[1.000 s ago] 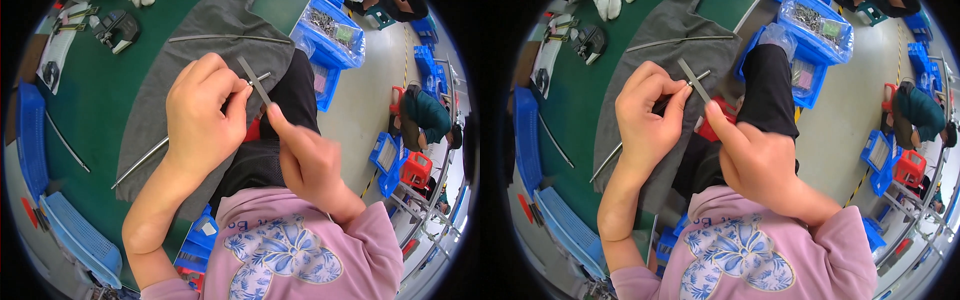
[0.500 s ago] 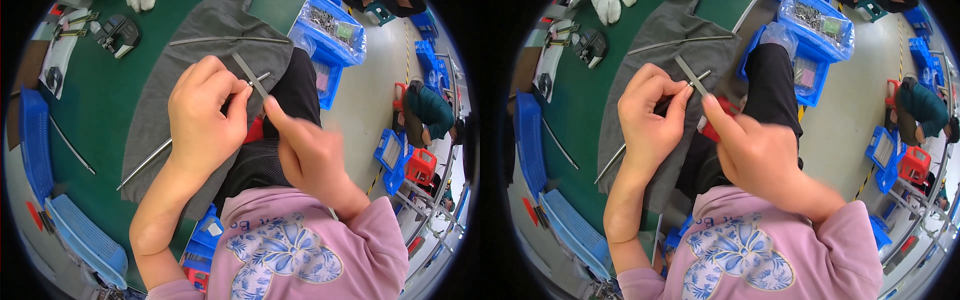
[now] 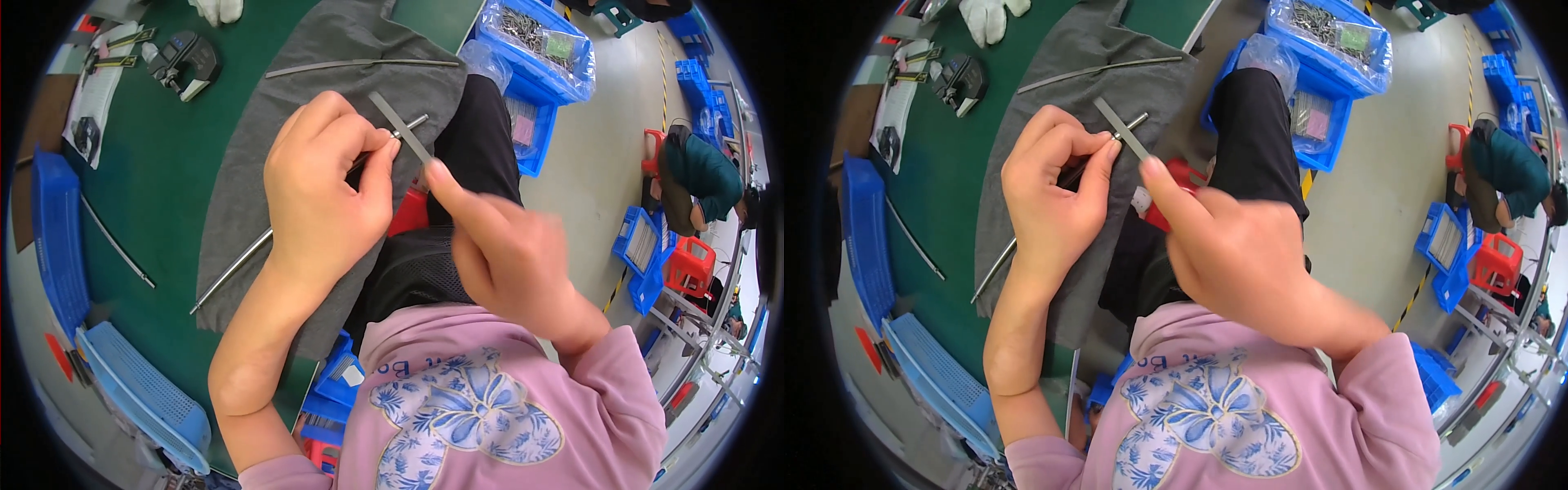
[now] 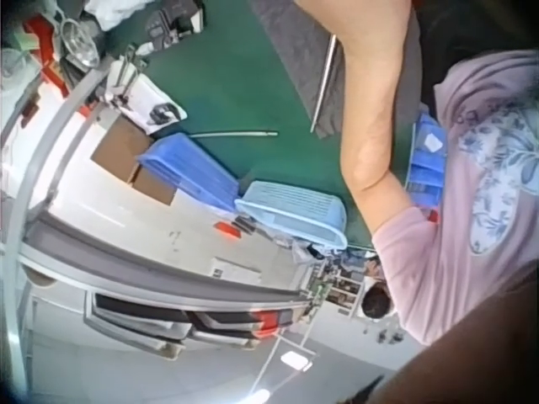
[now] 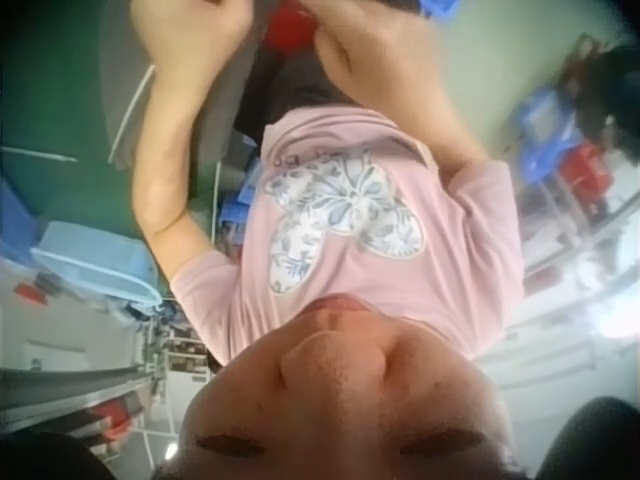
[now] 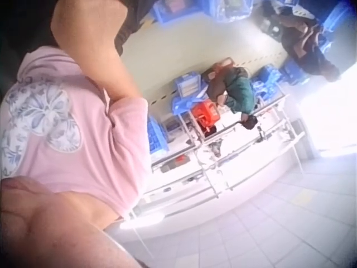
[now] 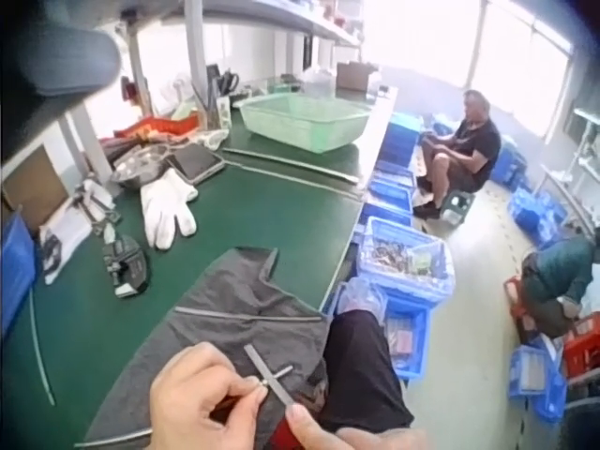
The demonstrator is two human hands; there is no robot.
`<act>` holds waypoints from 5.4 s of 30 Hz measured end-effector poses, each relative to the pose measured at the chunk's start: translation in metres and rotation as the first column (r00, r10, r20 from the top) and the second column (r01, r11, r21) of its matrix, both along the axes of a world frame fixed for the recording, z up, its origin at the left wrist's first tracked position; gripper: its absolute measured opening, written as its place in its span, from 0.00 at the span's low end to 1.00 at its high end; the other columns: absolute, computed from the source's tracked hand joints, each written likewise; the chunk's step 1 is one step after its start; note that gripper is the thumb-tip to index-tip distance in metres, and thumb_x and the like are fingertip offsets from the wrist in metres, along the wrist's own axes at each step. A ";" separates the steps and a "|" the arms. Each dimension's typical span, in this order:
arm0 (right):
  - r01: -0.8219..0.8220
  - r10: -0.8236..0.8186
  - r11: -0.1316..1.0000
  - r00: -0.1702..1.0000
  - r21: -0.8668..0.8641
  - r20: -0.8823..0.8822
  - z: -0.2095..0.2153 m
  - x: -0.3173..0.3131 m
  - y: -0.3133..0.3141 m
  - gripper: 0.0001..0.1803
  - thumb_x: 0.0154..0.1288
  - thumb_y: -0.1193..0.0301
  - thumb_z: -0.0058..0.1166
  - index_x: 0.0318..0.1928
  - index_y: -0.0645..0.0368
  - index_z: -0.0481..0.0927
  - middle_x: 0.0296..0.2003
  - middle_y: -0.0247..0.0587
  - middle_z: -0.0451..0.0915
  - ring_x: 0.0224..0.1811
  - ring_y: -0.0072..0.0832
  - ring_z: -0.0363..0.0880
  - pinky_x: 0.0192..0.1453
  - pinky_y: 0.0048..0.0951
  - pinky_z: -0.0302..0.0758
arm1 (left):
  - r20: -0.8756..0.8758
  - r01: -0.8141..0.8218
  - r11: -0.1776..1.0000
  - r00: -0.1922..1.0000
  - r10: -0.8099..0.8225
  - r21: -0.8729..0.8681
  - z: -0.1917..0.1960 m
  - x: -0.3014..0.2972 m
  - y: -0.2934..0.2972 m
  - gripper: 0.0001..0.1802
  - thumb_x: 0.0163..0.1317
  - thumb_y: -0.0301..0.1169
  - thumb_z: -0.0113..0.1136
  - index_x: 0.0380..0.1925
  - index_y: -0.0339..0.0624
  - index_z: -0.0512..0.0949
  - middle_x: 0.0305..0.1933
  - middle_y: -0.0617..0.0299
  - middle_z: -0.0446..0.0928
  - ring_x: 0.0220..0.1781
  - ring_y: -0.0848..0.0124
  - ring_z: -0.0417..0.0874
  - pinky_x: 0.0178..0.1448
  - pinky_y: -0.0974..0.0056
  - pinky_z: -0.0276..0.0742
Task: Filing the end of a metal rod and then measuring its thickness with a digital micrometer.
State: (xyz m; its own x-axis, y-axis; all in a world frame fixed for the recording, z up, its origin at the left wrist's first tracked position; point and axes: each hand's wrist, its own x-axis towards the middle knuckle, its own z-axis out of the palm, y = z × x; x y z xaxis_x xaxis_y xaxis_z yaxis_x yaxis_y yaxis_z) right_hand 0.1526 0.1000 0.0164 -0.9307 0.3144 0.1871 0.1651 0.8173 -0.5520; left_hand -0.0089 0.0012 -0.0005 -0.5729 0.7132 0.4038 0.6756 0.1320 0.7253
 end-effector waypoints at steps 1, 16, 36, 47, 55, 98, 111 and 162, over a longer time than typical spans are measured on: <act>0.006 -0.006 1.000 1.000 0.000 -0.002 -0.001 -0.009 0.001 0.32 0.50 0.86 0.51 0.60 0.58 0.76 0.19 0.41 0.72 0.17 0.34 0.73 0.20 0.32 0.66 | 0.002 -0.012 1.000 1.000 0.012 -0.002 0.000 -0.001 0.000 0.08 0.45 0.17 0.66 0.18 0.37 0.74 0.23 0.61 0.70 0.25 0.63 0.73 0.27 0.63 0.67; 0.023 -0.035 0.998 0.981 -0.066 -0.190 -0.016 0.041 0.005 0.32 0.47 0.85 0.53 0.58 0.60 0.78 0.13 0.32 0.63 0.10 0.25 0.61 0.15 0.27 0.60 | -0.031 -0.036 0.999 0.999 0.036 -0.009 -0.001 0.001 -0.003 0.08 0.45 0.18 0.66 0.20 0.38 0.75 0.24 0.61 0.71 0.25 0.64 0.74 0.28 0.63 0.69; -0.018 0.003 0.996 0.985 -0.088 -0.175 -0.021 0.005 0.004 0.32 0.48 0.83 0.55 0.59 0.56 0.77 0.15 0.34 0.69 0.13 0.30 0.69 0.17 0.31 0.63 | -0.044 -0.011 1.000 0.999 0.012 0.022 -0.001 0.003 -0.002 0.08 0.44 0.17 0.65 0.20 0.36 0.75 0.25 0.59 0.72 0.26 0.63 0.74 0.28 0.62 0.68; 0.036 -0.031 0.999 0.976 0.017 -0.217 -0.023 -0.012 0.001 0.31 0.48 0.79 0.57 0.57 0.52 0.79 0.16 0.34 0.69 0.13 0.31 0.70 0.16 0.33 0.64 | -0.006 -0.021 1.000 1.000 0.021 0.014 0.000 0.004 -0.001 0.08 0.44 0.16 0.65 0.19 0.35 0.74 0.25 0.59 0.71 0.26 0.61 0.73 0.29 0.61 0.67; 0.003 -0.004 1.000 0.981 -0.002 -0.193 -0.023 -0.017 0.005 0.32 0.48 0.85 0.54 0.58 0.56 0.78 0.15 0.36 0.68 0.12 0.30 0.68 0.17 0.30 0.64 | -0.032 -0.012 1.000 0.999 0.012 0.012 -0.002 0.003 -0.001 0.08 0.44 0.17 0.65 0.19 0.36 0.74 0.25 0.59 0.71 0.27 0.60 0.73 0.31 0.59 0.68; 0.020 -0.061 0.992 0.940 -0.122 -0.336 -0.032 0.013 0.003 0.27 0.51 0.88 0.53 0.56 0.64 0.79 0.14 0.35 0.65 0.11 0.27 0.64 0.17 0.27 0.62 | -0.156 -0.012 1.000 0.988 0.015 0.022 -0.002 0.002 -0.003 0.07 0.46 0.18 0.66 0.23 0.37 0.77 0.26 0.60 0.71 0.28 0.62 0.73 0.30 0.61 0.68; -0.025 0.007 0.994 0.986 -0.105 -0.168 -0.021 0.006 0.001 0.28 0.52 0.91 0.51 0.56 0.65 0.78 0.17 0.41 0.70 0.14 0.28 0.68 0.20 0.23 0.65 | -0.276 0.001 1.000 0.961 -0.001 -0.001 -0.002 0.002 -0.004 0.06 0.47 0.19 0.66 0.25 0.35 0.77 0.28 0.59 0.71 0.28 0.61 0.72 0.31 0.59 0.69; 0.011 -0.042 0.989 0.975 -0.144 -0.217 -0.028 -0.018 -0.003 0.26 0.55 0.91 0.50 0.56 0.67 0.78 0.25 0.47 0.79 0.19 0.30 0.76 0.27 0.21 0.72 | -0.226 0.014 0.999 0.974 -0.021 -0.033 -0.001 -0.001 -0.005 0.09 0.44 0.17 0.65 0.27 0.36 0.78 0.29 0.59 0.72 0.30 0.60 0.73 0.33 0.59 0.71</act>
State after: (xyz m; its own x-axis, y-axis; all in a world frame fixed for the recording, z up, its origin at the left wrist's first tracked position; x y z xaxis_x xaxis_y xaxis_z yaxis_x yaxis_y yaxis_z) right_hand 0.1342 0.0968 -0.0114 -0.8629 0.3762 0.3375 0.0475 0.7253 -0.6868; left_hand -0.0096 -0.0043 -0.0014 -0.4564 0.7366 0.4991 0.8240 0.1382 0.5495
